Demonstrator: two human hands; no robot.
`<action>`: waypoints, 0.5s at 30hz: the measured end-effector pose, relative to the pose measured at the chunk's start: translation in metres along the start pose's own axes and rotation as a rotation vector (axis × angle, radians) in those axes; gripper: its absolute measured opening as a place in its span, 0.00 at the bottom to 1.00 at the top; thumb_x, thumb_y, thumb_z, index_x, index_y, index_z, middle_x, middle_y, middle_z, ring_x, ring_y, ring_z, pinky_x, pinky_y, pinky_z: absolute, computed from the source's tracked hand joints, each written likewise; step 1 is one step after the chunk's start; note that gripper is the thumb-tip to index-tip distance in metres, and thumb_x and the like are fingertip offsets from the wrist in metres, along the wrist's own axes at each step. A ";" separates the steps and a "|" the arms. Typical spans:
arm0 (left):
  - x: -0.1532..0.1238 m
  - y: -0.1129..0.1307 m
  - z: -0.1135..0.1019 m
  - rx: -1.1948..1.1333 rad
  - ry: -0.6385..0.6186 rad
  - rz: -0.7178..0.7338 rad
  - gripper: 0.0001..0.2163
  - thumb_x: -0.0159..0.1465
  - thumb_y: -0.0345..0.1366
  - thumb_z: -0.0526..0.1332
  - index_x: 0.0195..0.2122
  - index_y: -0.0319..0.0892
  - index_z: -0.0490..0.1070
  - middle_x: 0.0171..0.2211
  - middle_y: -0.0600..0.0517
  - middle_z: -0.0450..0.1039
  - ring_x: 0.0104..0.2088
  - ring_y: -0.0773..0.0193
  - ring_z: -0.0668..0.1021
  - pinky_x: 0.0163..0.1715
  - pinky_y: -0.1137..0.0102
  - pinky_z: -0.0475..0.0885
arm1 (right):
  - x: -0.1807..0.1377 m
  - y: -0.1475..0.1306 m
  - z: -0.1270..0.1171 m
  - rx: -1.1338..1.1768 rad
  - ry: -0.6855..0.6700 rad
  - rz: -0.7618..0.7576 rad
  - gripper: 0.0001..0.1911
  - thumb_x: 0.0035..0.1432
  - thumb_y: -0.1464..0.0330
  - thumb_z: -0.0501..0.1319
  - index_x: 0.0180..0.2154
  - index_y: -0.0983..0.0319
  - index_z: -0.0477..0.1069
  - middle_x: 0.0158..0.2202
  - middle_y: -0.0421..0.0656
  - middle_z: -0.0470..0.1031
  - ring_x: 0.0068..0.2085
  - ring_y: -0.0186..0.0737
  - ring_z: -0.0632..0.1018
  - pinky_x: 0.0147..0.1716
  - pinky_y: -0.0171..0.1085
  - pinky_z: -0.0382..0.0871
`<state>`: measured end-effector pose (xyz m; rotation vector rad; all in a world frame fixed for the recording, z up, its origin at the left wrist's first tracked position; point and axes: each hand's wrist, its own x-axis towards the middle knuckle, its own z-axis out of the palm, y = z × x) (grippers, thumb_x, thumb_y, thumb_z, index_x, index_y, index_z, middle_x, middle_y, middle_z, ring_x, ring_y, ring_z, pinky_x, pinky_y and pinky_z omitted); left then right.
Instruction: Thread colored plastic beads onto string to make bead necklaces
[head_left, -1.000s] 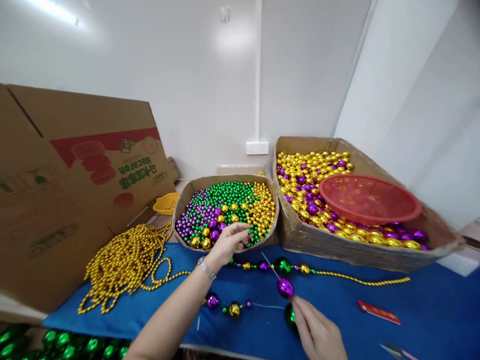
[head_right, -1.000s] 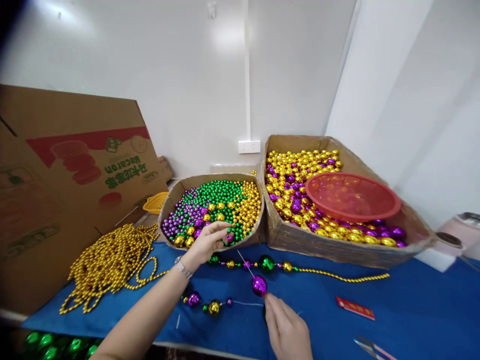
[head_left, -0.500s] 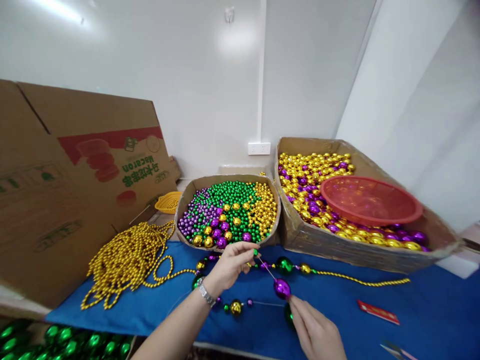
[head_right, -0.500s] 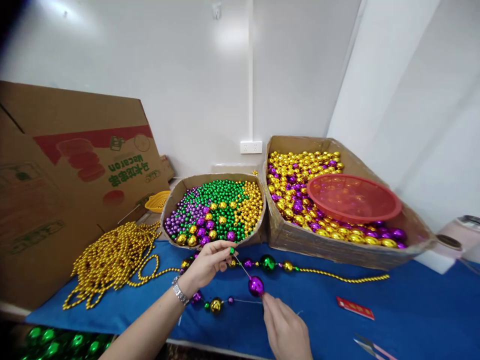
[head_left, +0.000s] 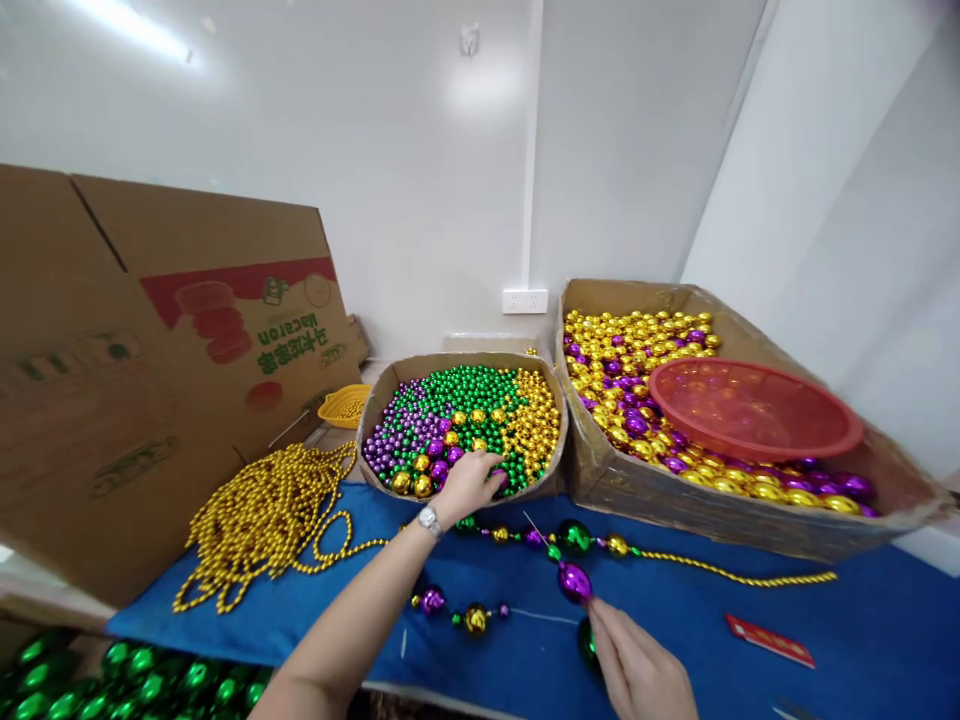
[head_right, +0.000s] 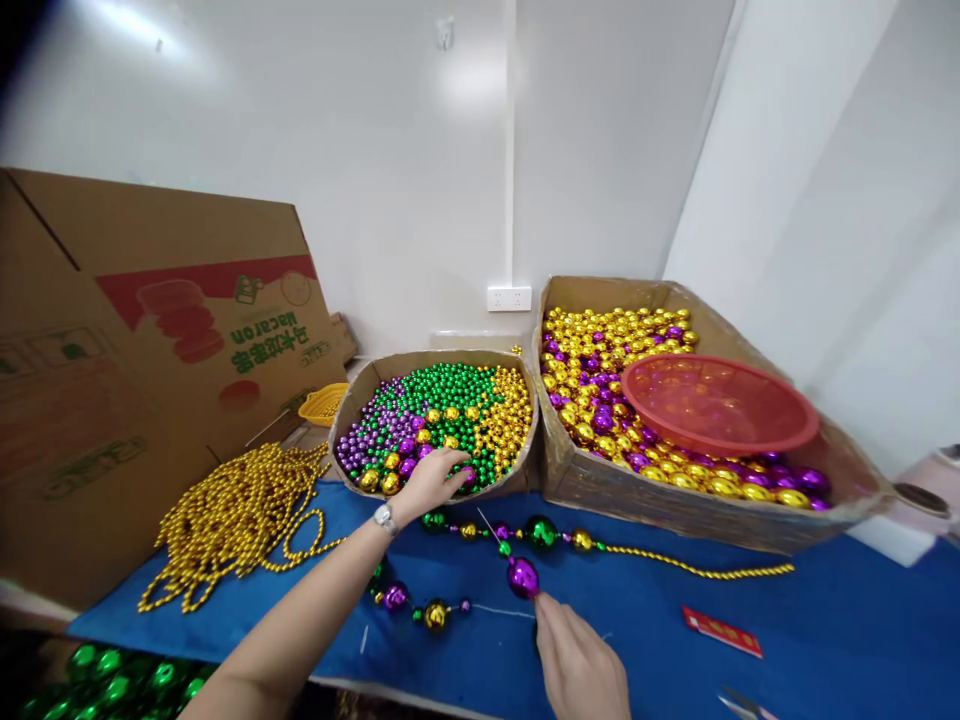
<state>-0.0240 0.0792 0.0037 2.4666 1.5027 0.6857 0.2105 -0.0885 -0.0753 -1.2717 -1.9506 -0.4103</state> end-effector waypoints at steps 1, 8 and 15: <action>0.006 -0.002 0.001 0.026 -0.003 -0.009 0.12 0.63 0.36 0.56 0.46 0.42 0.71 0.41 0.45 0.73 0.44 0.55 0.73 0.44 0.64 0.67 | 0.000 0.001 0.000 0.004 -0.001 0.001 0.21 0.67 0.64 0.45 0.38 0.62 0.76 0.33 0.45 0.81 0.31 0.39 0.82 0.29 0.31 0.75; 0.034 -0.019 -0.003 0.080 0.031 -0.105 0.08 0.58 0.28 0.58 0.38 0.40 0.71 0.42 0.41 0.70 0.50 0.47 0.66 0.47 0.54 0.62 | 0.001 0.002 -0.001 0.035 -0.005 0.024 0.22 0.67 0.63 0.45 0.39 0.62 0.76 0.33 0.45 0.81 0.31 0.38 0.82 0.29 0.29 0.75; 0.018 -0.008 -0.009 -0.167 0.032 -0.109 0.11 0.62 0.38 0.57 0.43 0.39 0.67 0.39 0.45 0.72 0.42 0.56 0.74 0.43 0.61 0.69 | 0.004 -0.004 -0.002 0.052 0.021 0.011 0.20 0.67 0.65 0.45 0.39 0.63 0.75 0.33 0.45 0.81 0.32 0.38 0.82 0.30 0.31 0.75</action>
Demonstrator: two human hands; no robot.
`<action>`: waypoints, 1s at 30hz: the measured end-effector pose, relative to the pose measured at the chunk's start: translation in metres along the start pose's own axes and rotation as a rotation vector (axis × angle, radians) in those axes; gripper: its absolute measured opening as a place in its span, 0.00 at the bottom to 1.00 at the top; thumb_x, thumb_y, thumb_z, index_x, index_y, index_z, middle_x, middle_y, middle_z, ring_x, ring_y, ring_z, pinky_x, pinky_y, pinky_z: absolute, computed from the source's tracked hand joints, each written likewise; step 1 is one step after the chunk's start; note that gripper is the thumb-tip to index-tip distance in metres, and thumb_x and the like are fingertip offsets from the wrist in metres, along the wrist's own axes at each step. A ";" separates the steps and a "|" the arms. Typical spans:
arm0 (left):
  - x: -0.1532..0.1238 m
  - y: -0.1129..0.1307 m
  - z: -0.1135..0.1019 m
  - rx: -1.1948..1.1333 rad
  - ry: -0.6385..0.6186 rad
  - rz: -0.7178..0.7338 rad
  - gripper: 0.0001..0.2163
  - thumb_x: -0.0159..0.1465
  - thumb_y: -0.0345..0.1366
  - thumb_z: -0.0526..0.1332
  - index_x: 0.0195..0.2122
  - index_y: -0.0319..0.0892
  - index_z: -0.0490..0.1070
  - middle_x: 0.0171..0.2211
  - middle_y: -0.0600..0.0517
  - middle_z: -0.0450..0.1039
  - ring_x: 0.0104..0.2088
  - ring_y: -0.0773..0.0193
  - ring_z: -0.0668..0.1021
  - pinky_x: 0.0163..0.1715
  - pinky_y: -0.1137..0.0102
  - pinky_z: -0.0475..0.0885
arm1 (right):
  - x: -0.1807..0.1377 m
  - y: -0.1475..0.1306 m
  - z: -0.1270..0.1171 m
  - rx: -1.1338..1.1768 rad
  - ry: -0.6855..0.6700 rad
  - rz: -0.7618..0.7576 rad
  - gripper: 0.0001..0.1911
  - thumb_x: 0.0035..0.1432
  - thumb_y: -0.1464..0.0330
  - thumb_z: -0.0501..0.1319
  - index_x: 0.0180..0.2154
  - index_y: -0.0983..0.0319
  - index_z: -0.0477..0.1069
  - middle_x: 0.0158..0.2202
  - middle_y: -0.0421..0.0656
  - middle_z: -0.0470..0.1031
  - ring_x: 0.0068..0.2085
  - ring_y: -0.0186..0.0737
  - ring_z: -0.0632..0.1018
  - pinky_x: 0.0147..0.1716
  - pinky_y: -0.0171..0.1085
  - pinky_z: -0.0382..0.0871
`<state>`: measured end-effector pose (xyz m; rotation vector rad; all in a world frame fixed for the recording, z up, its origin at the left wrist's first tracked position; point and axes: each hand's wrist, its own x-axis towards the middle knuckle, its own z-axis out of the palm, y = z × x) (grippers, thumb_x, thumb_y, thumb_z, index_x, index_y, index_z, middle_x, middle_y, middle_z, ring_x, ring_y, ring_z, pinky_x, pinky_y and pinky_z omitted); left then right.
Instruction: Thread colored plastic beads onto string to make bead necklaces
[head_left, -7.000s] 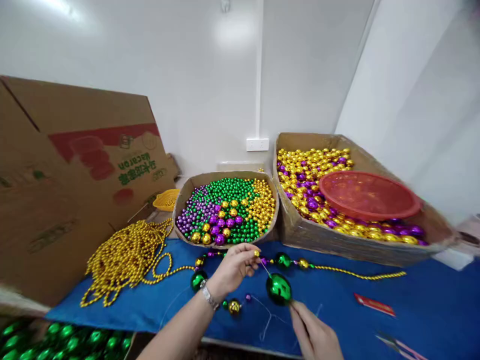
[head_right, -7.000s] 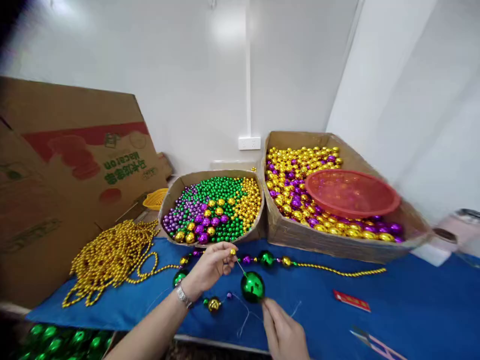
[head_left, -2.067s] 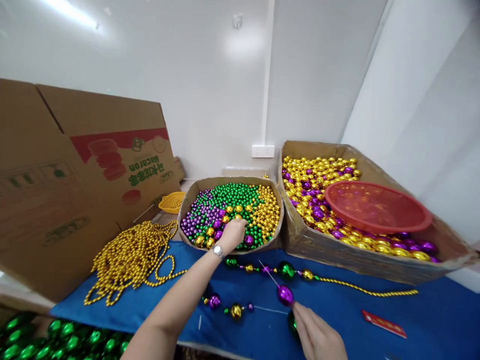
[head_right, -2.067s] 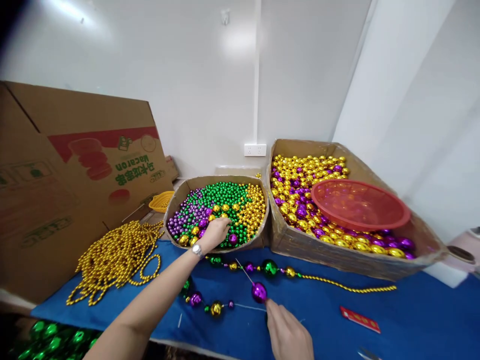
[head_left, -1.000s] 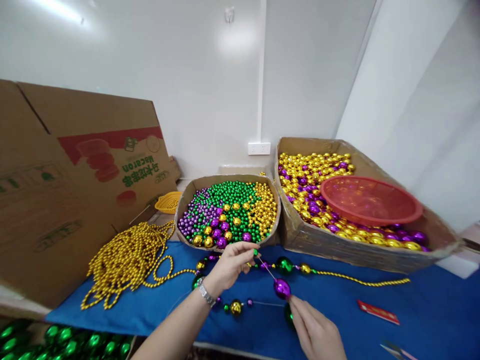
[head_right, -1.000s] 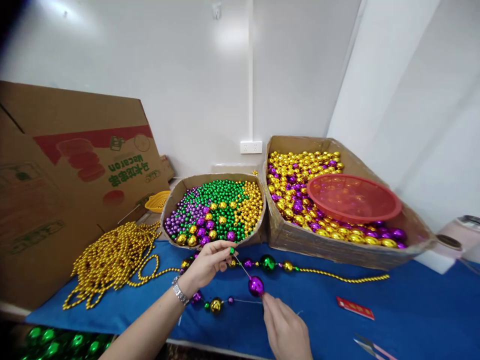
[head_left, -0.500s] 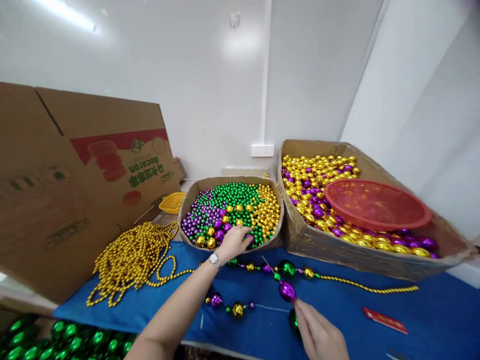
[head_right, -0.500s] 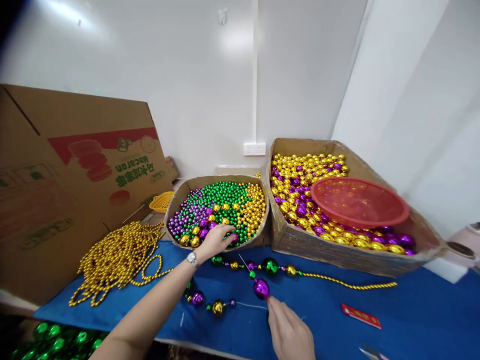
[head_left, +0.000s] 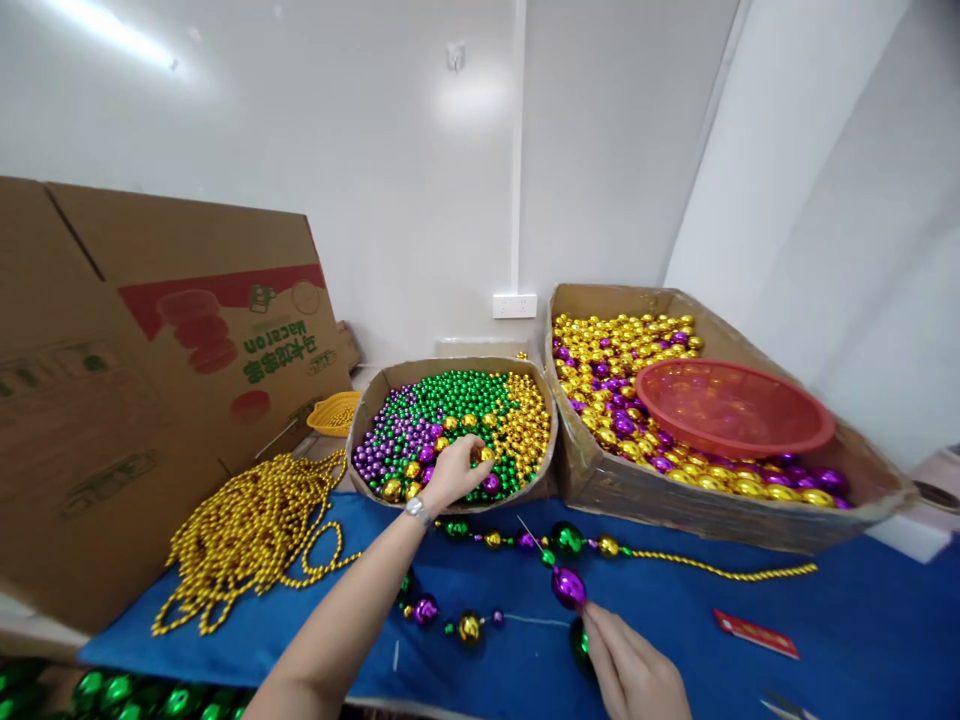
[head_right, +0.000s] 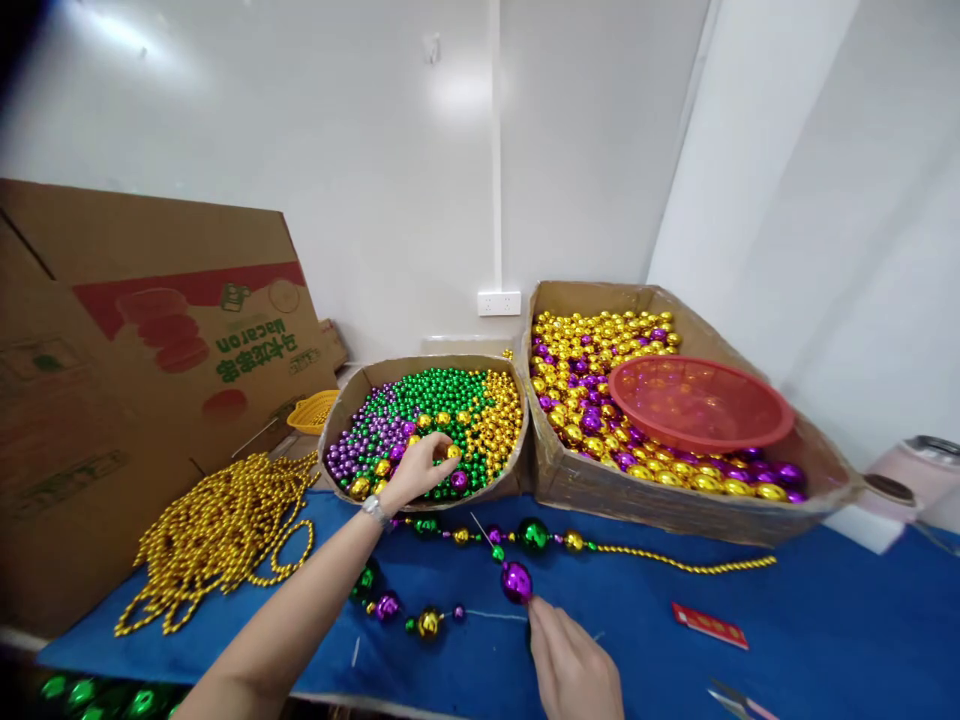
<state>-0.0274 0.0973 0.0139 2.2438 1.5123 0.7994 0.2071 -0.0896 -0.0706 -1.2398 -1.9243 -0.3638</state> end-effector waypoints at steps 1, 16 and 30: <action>-0.009 0.004 0.000 -0.116 -0.019 -0.011 0.12 0.64 0.40 0.55 0.45 0.39 0.65 0.39 0.45 0.73 0.40 0.59 0.76 0.40 0.64 0.70 | 0.000 -0.001 0.000 0.009 -0.004 0.006 0.20 0.67 0.65 0.45 0.39 0.63 0.75 0.33 0.45 0.81 0.32 0.38 0.82 0.30 0.31 0.76; -0.084 0.029 0.013 -1.402 -0.157 -0.228 0.20 0.50 0.34 0.71 0.44 0.40 0.72 0.34 0.51 0.71 0.32 0.69 0.75 0.36 0.70 0.73 | 0.004 -0.009 -0.007 -0.042 -0.030 -0.072 0.20 0.66 0.69 0.45 0.39 0.64 0.75 0.32 0.45 0.81 0.31 0.39 0.81 0.30 0.32 0.75; -0.086 0.028 0.010 -1.245 -0.106 -0.141 0.19 0.51 0.34 0.70 0.45 0.40 0.71 0.33 0.51 0.72 0.32 0.67 0.73 0.34 0.70 0.72 | 0.001 -0.007 -0.007 -0.039 -0.063 -0.072 0.18 0.65 0.69 0.46 0.40 0.62 0.75 0.32 0.44 0.81 0.31 0.40 0.81 0.28 0.33 0.75</action>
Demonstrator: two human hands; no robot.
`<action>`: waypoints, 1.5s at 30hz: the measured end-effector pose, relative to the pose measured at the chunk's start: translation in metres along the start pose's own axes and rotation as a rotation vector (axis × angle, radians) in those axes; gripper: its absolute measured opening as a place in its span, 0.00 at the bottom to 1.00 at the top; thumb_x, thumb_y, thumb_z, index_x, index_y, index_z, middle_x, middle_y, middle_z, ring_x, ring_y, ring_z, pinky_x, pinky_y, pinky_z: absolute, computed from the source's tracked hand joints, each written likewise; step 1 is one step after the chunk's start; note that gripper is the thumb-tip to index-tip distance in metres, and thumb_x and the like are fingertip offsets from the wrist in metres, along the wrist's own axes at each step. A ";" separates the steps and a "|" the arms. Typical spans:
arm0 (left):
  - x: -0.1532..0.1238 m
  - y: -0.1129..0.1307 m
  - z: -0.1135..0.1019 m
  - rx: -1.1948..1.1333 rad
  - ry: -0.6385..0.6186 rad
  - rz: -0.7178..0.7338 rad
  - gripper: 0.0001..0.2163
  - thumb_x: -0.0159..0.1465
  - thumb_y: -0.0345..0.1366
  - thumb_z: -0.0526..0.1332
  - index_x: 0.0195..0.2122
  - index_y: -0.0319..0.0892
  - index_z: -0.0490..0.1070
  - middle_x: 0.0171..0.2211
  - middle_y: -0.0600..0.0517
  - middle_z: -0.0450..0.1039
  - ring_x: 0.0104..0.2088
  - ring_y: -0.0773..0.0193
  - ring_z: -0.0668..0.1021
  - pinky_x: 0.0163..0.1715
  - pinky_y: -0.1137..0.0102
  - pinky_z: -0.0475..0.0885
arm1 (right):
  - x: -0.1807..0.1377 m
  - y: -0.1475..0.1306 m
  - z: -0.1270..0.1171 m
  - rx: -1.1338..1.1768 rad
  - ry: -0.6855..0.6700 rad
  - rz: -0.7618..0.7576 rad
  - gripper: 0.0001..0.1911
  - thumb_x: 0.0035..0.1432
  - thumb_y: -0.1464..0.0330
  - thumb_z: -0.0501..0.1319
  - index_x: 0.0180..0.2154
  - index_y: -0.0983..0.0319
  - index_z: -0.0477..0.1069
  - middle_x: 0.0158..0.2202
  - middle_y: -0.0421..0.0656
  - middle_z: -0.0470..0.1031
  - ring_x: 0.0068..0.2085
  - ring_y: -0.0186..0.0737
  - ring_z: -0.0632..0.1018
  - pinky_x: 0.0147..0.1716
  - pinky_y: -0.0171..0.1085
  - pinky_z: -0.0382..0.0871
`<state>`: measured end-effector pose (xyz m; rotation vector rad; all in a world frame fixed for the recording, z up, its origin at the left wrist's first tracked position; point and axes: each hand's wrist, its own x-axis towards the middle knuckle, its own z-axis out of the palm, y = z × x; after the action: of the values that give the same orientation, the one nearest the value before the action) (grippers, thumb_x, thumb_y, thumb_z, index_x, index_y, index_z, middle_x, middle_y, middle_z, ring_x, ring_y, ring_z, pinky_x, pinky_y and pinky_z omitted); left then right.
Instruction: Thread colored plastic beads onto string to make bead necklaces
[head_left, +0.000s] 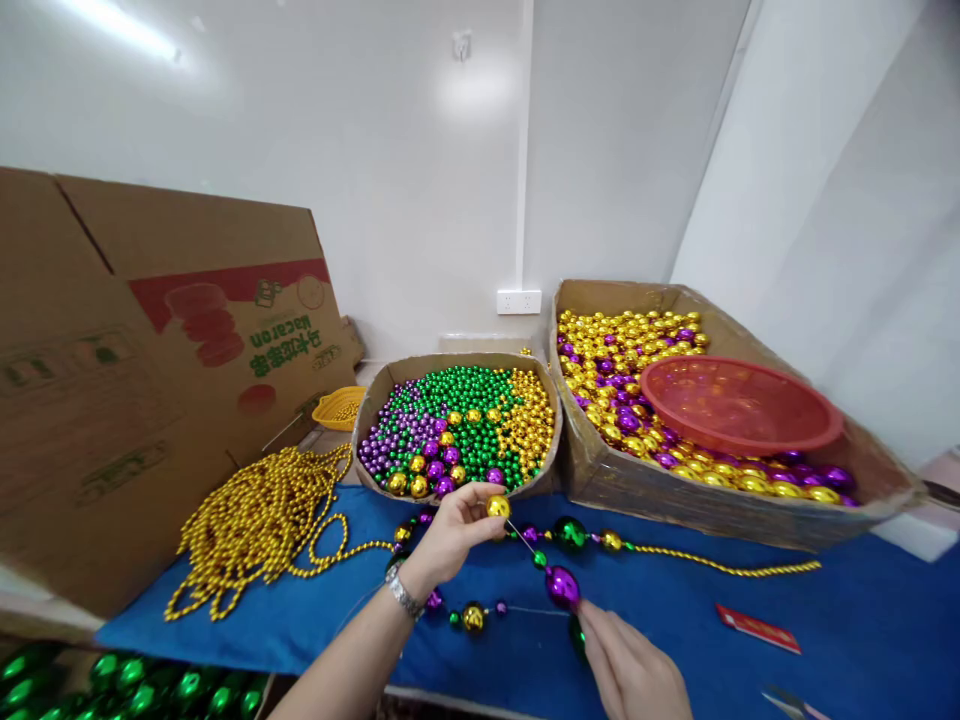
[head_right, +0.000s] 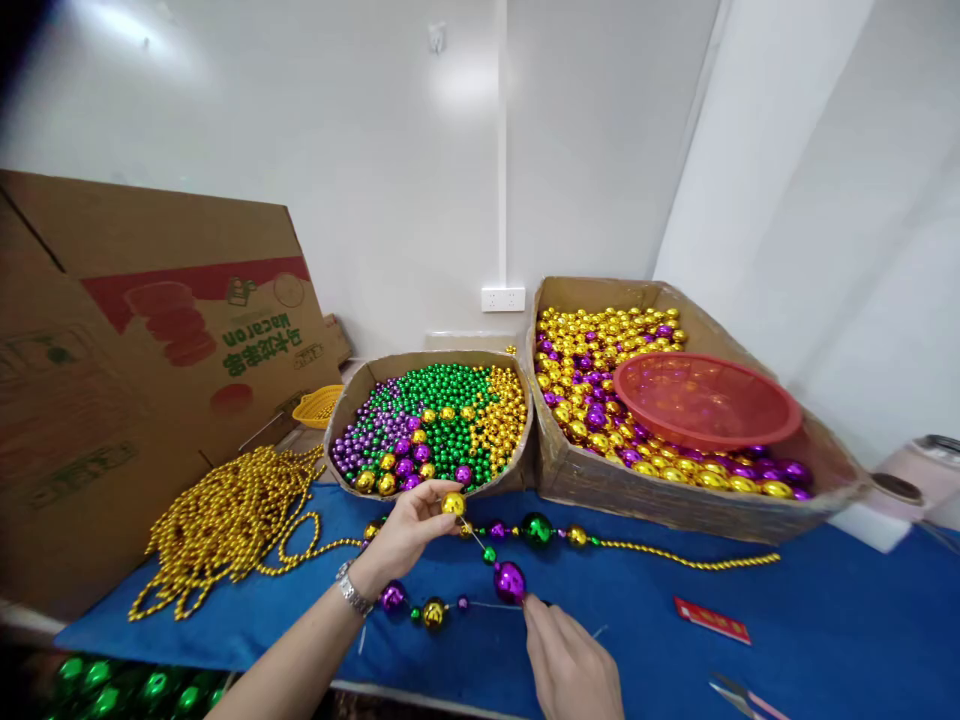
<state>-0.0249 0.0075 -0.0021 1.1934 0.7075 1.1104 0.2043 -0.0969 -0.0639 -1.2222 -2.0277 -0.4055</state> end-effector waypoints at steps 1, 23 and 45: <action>-0.001 0.000 0.001 0.014 -0.002 0.000 0.19 0.52 0.34 0.70 0.45 0.40 0.71 0.33 0.51 0.72 0.33 0.67 0.73 0.34 0.70 0.72 | 0.000 0.000 0.000 -0.007 0.000 -0.004 0.18 0.65 0.69 0.47 0.40 0.62 0.75 0.32 0.44 0.81 0.31 0.41 0.81 0.28 0.34 0.75; -0.025 -0.013 0.038 0.404 0.065 0.119 0.33 0.52 0.34 0.68 0.57 0.45 0.54 0.43 0.48 0.69 0.40 0.61 0.75 0.38 0.66 0.73 | -0.012 -0.004 0.013 0.589 -0.115 0.591 0.15 0.61 0.57 0.53 0.41 0.57 0.71 0.35 0.46 0.75 0.34 0.41 0.79 0.34 0.35 0.74; 0.086 0.003 0.004 1.398 0.156 0.194 0.09 0.62 0.34 0.56 0.42 0.40 0.70 0.40 0.45 0.74 0.45 0.55 0.73 0.46 0.62 0.68 | 0.007 -0.006 0.003 1.403 -0.042 1.210 0.29 0.45 0.51 0.68 0.45 0.58 0.67 0.31 0.41 0.73 0.27 0.36 0.73 0.24 0.33 0.65</action>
<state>0.0066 0.0862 0.0114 2.3733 1.6292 0.7874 0.1961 -0.0936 -0.0606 -1.1254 -0.7671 1.3584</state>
